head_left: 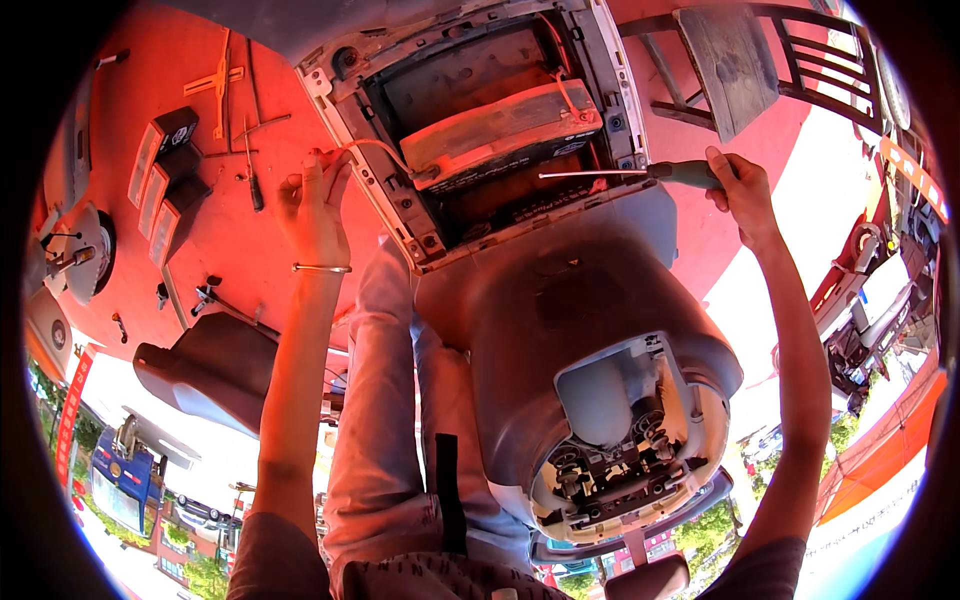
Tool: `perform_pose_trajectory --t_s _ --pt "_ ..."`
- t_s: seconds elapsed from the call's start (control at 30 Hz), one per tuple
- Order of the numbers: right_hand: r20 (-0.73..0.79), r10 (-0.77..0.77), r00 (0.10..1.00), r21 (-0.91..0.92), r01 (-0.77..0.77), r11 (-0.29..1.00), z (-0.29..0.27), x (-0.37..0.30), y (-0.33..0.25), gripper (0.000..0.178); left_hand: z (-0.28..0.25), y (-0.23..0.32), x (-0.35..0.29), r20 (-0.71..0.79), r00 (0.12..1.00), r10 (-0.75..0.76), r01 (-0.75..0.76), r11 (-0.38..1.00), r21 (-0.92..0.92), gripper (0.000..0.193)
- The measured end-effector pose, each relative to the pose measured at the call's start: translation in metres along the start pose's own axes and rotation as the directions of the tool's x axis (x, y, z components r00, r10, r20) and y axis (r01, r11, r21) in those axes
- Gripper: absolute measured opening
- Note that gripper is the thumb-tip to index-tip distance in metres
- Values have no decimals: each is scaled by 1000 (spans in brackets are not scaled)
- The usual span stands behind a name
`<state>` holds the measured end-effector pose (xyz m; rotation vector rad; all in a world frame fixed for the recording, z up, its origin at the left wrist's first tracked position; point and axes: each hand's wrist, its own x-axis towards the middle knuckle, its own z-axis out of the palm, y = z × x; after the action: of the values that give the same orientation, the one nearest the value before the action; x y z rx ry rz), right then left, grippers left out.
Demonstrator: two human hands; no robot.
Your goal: The person uses a screwdriver to remove screws from the under-seat compartment of a scooter. They place the removed screws on the floor and proceed to remove a black battery from the compartment. Finally, they place a plastic cover back onto the scooter's frame.
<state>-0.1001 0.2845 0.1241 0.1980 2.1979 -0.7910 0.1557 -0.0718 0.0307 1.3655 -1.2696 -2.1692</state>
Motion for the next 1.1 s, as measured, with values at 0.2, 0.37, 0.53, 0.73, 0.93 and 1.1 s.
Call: perform_pose_trajectory --t_s 0.2,0.37,0.53,0.73,0.93,1.1 --pt "150 41 988 -61 -32 998 26 3 29 28 30 -8 -9 160 982 -104 144 953 -268 34" --pt "172 -402 899 -797 367 481 61 43 29 16 41 -19 -4 191 981 24 -14 999 -51 39" --pt "76 -431 899 -767 329 552 149 98 -62 22 42 -26 -9 160 987 30 -6 989 -146 39" --pt "-136 -52 989 -937 -111 332 209 139 -75 28 38 -25 -14 204 978 41 14 965 -260 32" --pt "-244 -58 968 -885 -198 423 222 145 -85 30 27 -26 -19 258 962 88 -81 996 -35 21" --pt "190 145 971 -597 -3 802 194 144 -61 19 20 -20 -13 265 958 113 -148 982 118 26"
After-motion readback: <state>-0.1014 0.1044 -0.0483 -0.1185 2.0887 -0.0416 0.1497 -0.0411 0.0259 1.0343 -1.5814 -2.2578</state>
